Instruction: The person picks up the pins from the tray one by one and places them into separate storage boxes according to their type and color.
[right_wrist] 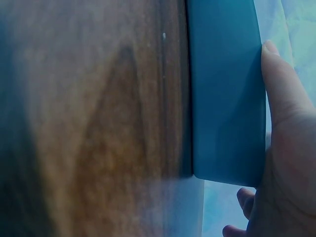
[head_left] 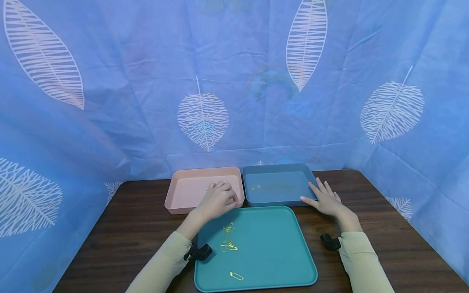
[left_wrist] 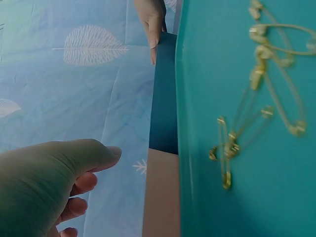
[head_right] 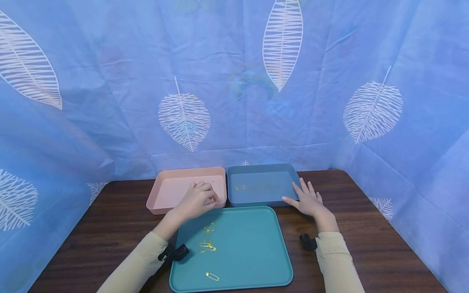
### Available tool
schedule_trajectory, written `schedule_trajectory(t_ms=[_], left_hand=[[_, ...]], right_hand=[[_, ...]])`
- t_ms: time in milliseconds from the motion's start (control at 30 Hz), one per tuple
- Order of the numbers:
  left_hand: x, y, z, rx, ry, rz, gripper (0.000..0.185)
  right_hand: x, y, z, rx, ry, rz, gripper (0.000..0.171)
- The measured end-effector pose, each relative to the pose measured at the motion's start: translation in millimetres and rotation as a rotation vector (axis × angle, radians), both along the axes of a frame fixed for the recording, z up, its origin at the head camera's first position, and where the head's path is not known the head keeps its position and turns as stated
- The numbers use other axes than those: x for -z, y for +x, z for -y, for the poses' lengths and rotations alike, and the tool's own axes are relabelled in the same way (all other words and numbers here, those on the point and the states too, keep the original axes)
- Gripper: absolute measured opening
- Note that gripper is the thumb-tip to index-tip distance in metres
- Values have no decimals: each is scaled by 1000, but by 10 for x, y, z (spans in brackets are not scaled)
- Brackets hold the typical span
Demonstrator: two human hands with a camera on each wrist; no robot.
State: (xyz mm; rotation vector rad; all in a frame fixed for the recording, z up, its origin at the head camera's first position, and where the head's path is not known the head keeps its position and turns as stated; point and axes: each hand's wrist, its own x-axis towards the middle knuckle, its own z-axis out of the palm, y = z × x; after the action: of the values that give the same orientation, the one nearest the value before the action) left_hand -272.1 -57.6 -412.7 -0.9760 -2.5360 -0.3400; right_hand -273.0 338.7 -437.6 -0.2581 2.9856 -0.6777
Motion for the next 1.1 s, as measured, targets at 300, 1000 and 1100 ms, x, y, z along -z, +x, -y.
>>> schedule_trajectory(t_ms=[300,1000,1100], left_hand=[[93,72,132,-9,-7,12,6],[188,265,324,16,-187,307,8],[196,268,327,17,-193,326,9]], right_hand=[[1,-10,0,-1,1,-8,90],[0,-21,1,-1,3,1,91],[12,-23,-2,0,4,2,91]])
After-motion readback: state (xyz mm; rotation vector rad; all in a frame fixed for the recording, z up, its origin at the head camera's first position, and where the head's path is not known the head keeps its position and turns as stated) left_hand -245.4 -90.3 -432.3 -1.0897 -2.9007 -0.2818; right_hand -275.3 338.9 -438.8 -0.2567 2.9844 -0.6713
